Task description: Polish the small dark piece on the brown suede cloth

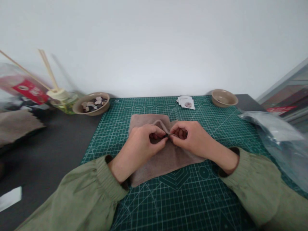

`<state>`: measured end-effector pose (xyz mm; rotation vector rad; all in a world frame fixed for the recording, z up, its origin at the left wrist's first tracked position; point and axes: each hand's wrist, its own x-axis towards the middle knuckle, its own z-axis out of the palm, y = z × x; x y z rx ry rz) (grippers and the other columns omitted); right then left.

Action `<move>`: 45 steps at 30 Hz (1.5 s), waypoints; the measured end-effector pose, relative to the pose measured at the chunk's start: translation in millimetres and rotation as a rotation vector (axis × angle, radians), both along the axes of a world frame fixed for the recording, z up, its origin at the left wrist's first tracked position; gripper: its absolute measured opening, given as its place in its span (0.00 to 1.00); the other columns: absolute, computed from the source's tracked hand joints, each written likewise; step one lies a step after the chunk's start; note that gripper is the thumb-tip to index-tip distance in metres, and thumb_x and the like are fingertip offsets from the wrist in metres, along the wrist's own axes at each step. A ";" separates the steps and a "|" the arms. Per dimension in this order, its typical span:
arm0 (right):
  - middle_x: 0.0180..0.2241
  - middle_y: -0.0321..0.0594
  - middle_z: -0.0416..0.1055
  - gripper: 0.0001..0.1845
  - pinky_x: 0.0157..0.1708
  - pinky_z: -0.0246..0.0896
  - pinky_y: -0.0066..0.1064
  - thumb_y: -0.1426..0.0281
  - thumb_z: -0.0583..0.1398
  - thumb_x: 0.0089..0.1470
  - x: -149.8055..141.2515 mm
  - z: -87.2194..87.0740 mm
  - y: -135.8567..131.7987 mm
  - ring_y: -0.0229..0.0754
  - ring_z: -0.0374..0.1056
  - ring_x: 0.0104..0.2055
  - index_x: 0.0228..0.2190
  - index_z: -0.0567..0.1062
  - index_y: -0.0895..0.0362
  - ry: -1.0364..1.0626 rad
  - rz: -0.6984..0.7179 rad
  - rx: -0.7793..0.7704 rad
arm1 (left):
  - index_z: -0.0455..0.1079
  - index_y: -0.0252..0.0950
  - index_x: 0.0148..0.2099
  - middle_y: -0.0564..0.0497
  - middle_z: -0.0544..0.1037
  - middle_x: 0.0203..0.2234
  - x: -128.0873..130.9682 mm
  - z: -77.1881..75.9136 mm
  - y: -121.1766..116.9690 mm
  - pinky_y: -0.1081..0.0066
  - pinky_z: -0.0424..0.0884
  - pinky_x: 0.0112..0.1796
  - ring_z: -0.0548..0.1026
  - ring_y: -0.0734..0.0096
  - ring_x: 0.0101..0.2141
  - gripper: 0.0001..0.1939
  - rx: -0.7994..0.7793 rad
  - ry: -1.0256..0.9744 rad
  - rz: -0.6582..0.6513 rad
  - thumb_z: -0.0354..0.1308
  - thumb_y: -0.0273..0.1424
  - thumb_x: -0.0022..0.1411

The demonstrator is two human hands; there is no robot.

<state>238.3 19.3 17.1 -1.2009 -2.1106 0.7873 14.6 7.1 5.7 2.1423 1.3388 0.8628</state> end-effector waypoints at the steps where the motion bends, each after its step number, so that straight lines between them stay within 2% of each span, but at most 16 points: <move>1: 0.26 0.32 0.76 0.03 0.29 0.60 0.27 0.76 0.68 0.57 -0.5 0.6 0.0 0.34 0.68 0.27 0.35 0.83 0.58 -0.002 -0.013 -0.008 | 0.85 0.40 0.42 0.51 0.88 0.37 0.2 -0.1 0.1 0.68 0.79 0.35 0.85 0.63 0.36 0.04 -0.001 -0.005 0.004 0.70 0.31 0.64; 6: 0.25 0.34 0.78 0.03 0.29 0.62 0.28 0.73 0.68 0.57 -2.1 1.6 0.8 0.35 0.70 0.26 0.35 0.84 0.58 -0.004 -0.043 -0.084 | 0.85 0.40 0.41 0.51 0.88 0.36 1.2 -0.8 0.4 0.68 0.80 0.34 0.86 0.62 0.35 0.04 -0.018 -0.018 0.010 0.70 0.32 0.63; 15: 0.25 0.36 0.79 0.03 0.27 0.63 0.29 0.72 0.68 0.56 -2.1 -4.0 1.8 0.36 0.71 0.26 0.35 0.84 0.58 0.035 -0.081 -0.104 | 0.85 0.40 0.40 0.51 0.88 0.35 2.9 -1.2 -0.1 0.68 0.80 0.33 0.86 0.63 0.34 0.04 -0.009 -0.030 0.015 0.70 0.32 0.63; 20: 0.25 0.36 0.79 0.03 0.26 0.65 0.28 0.72 0.68 0.56 -3.7 -6.2 3.0 0.38 0.73 0.26 0.34 0.83 0.58 0.062 -0.060 -0.180 | 0.84 0.39 0.39 0.51 0.88 0.34 3.2 -0.8 -0.1 0.68 0.79 0.33 0.86 0.63 0.34 0.04 0.006 -0.021 0.005 0.70 0.32 0.63; 23: 0.26 0.37 0.80 0.04 0.26 0.64 0.28 0.71 0.68 0.57 -3.9 -7.6 3.9 0.37 0.73 0.26 0.35 0.83 0.58 0.077 -0.084 -0.137 | 0.85 0.39 0.40 0.52 0.88 0.33 3.2 -0.4 -0.2 0.67 0.79 0.34 0.85 0.63 0.33 0.04 0.010 -0.015 0.009 0.69 0.32 0.62; 27: 0.25 0.36 0.79 0.04 0.26 0.65 0.28 0.70 0.68 0.58 -3.2 -7.4 3.6 0.37 0.72 0.26 0.34 0.83 0.58 0.091 -0.035 -0.168 | 0.85 0.39 0.41 0.51 0.89 0.35 3.6 0.8 -0.6 0.67 0.79 0.35 0.86 0.63 0.34 0.05 0.008 -0.008 0.011 0.69 0.31 0.62; 38: 0.24 0.35 0.78 0.02 0.26 0.64 0.28 0.72 0.68 0.56 -4.9 -5.7 2.6 0.36 0.71 0.25 0.34 0.83 0.58 0.087 -0.069 -0.115 | 0.85 0.39 0.39 0.52 0.88 0.33 4.2 2.2 -1.4 0.66 0.79 0.34 0.85 0.63 0.33 0.04 0.011 -0.003 0.020 0.69 0.32 0.62; 41: 0.24 0.35 0.78 0.03 0.27 0.66 0.28 0.71 0.68 0.57 -4.9 -6.1 3.1 0.37 0.72 0.26 0.34 0.83 0.58 0.092 -0.036 -0.158 | 0.85 0.40 0.40 0.52 0.88 0.34 4.3 2.5 -1.7 0.65 0.79 0.35 0.85 0.63 0.33 0.05 0.008 -0.004 0.019 0.69 0.31 0.61; 45: 0.23 0.35 0.78 0.03 0.26 0.64 0.28 0.72 0.68 0.56 -5.0 -6.4 3.3 0.37 0.71 0.25 0.34 0.82 0.58 0.098 -0.074 -0.146 | 0.84 0.39 0.39 0.52 0.88 0.33 4.4 3.3 -1.6 0.65 0.78 0.34 0.84 0.63 0.32 0.04 -0.004 -0.017 0.020 0.69 0.31 0.62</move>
